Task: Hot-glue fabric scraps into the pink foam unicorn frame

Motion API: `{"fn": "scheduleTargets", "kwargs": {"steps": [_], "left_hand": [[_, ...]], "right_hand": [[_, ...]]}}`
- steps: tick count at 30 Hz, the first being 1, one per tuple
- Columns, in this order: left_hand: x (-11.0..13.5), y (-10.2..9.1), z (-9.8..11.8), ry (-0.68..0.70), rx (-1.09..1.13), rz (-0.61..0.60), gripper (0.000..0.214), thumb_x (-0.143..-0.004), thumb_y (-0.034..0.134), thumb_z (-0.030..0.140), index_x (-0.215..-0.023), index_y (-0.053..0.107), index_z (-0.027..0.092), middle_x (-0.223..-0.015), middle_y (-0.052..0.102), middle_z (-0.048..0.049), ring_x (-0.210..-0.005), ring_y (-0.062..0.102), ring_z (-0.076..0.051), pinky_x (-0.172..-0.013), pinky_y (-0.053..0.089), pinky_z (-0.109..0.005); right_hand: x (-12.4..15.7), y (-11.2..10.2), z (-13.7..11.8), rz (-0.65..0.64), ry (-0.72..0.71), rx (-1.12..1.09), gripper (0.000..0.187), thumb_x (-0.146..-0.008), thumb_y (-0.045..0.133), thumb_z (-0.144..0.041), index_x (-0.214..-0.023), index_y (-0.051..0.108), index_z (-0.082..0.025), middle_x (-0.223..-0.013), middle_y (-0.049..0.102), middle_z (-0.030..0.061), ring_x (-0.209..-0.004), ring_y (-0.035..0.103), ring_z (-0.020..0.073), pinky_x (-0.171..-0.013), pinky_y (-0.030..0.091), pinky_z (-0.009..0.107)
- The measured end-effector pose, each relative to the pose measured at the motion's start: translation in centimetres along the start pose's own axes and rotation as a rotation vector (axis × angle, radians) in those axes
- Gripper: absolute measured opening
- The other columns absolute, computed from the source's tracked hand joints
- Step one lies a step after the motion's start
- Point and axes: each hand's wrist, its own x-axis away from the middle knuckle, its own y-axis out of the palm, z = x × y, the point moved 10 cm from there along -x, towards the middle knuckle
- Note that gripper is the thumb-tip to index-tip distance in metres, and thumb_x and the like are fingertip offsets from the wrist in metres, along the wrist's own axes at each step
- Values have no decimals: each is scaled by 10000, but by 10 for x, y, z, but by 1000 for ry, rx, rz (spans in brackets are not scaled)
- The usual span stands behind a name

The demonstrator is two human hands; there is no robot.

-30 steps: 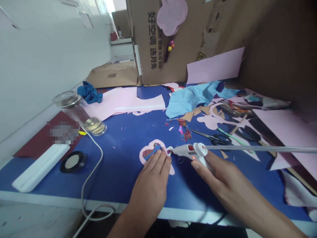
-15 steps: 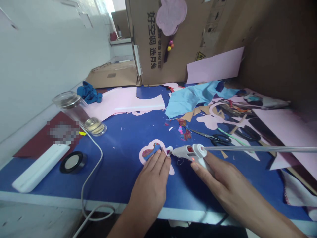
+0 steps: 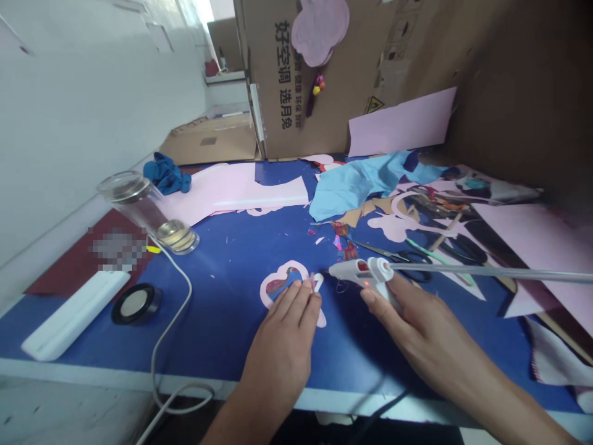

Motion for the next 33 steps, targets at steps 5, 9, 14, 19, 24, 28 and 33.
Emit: {"fn": "scheduleTargets", "kwargs": {"steps": [5, 9, 14, 19, 24, 28, 33], "left_hand": [[-1, -2, 0, -10, 16, -13, 585, -956, 387, -34, -1487, 582, 112, -1642, 533, -171, -1552, 475, -315, -1217, 515, -548], [-3, -4, 1, 1, -14, -8, 553, -951, 376, -32, -1438, 610, 87, -1637, 535, -181, -1536, 496, -324, -1205, 528, -545], [-3, -6, 4, 34, -42, 19, 551, -956, 385, -16, -1460, 595, 64, -1609, 562, -192, -1527, 506, -334, -1183, 544, -548], [-3, -7, 3, 26, -59, 37, 567, -943, 413, -8, -1476, 589, 62, -1583, 590, -195, -1522, 512, -337, -1171, 556, -532], [-3, -8, 3, 20, -29, 39, 556, -953, 416, 1, -1476, 593, 62, -1591, 584, -189, -1519, 517, -337, -1184, 547, -524], [-2, -8, 4, 24, -38, 45, 531, -968, 399, -3, -1451, 609, 65, -1603, 573, -181, -1505, 534, -342, -1181, 551, -532], [-2, -8, 4, 13, -32, 37, 525, -969, 390, -1, -1436, 616, 78, -1601, 574, -182, -1505, 533, -342, -1166, 563, -539]], "right_hand": [[-2, -17, 15, 164, 137, -92, 303, -938, 693, -545, -991, 734, -249, -856, 782, 51, -760, 723, 278, -685, 544, 378], [-8, -4, 16, 86, 275, -416, 342, -925, 740, -576, -971, 738, -238, -893, 807, 81, -734, 743, 262, -669, 600, 377], [-20, 35, -2, -81, 325, -956, 330, -945, 789, -513, -1120, 732, -240, -1268, 784, 106, -1165, 761, 311, -942, 663, 434], [-28, 58, -7, -117, 349, -1020, 264, -926, 818, -466, -1035, 731, -242, -1175, 772, 79, -1199, 738, 315, -983, 663, 474], [-29, 64, -3, -134, 385, -980, 337, -889, 840, -520, -1016, 724, -230, -1128, 771, 71, -1139, 751, 301, -1020, 647, 509], [-28, 57, 4, -103, 405, -963, 307, -909, 833, -504, -1030, 731, -241, -1161, 770, 82, -1232, 721, 318, -1017, 654, 492], [-26, 46, 5, -59, 387, -949, 361, -916, 828, -512, -1094, 711, -220, -1184, 767, 89, -1258, 713, 320, -1006, 660, 476]]}}
